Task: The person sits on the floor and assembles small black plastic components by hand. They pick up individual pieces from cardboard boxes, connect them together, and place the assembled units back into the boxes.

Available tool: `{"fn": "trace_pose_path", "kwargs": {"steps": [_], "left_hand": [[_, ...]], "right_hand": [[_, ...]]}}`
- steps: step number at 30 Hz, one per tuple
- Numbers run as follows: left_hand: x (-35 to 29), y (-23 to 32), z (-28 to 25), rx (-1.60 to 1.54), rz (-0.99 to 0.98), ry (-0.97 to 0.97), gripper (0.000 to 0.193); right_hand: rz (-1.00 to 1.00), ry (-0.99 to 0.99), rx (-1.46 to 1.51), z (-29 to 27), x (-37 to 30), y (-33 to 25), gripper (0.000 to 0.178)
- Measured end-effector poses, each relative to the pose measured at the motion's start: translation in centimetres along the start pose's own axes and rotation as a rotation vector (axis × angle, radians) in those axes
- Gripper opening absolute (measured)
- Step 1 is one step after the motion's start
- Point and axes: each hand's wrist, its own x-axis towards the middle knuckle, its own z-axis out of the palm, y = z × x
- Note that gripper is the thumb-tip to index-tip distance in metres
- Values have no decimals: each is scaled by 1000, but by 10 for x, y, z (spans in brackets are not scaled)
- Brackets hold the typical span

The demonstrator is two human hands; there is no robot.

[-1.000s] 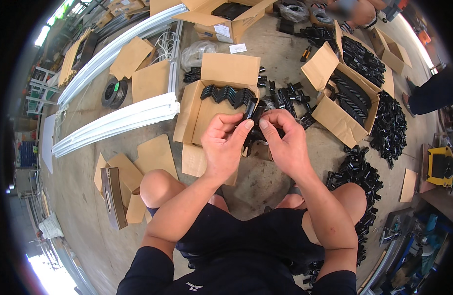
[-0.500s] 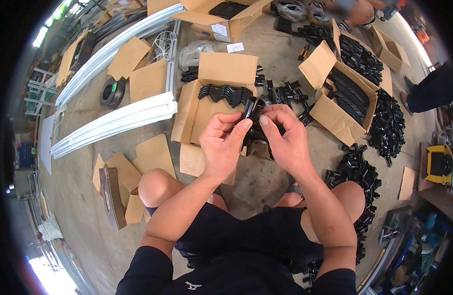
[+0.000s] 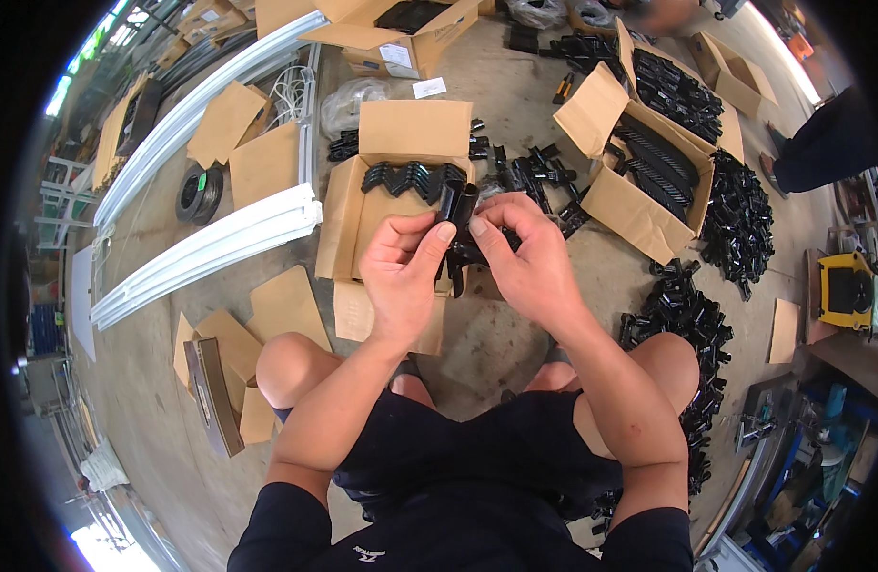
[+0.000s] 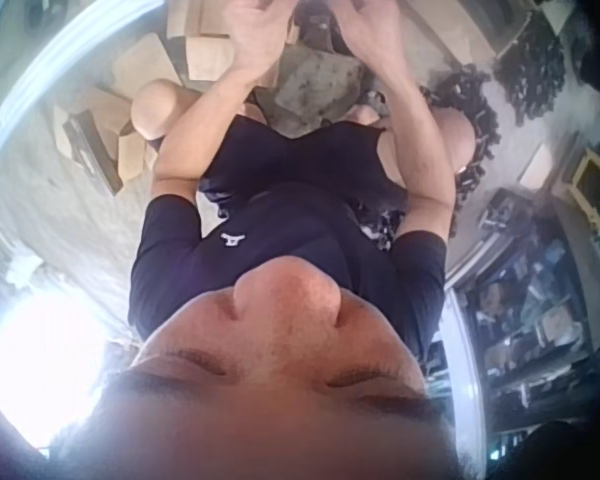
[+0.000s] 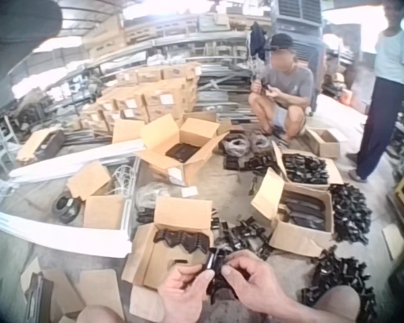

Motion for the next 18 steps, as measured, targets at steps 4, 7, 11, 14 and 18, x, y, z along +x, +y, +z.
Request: {"fn": "trace_pose_path", "kwargs": {"steps": [4,7,11,14,18], "left_hand": [[1,-2,0,15,15,13,18],[3,0,-1,29,20,13,17],[10,-6,-10,-143,-70,57,18],[14,-1,-14,-284,-132,104,17],[14,-2,-14,-298,-146,127,20]], "right_hand": [[-80,-2,3,1,-1,5,14],[-40,-21,-84,0,2,4,18],[105,-85,210,0,1,-2,25],[97,-108,343,10,-4,-2,33],[132,-73,250,15,-8,-4,37]]}}
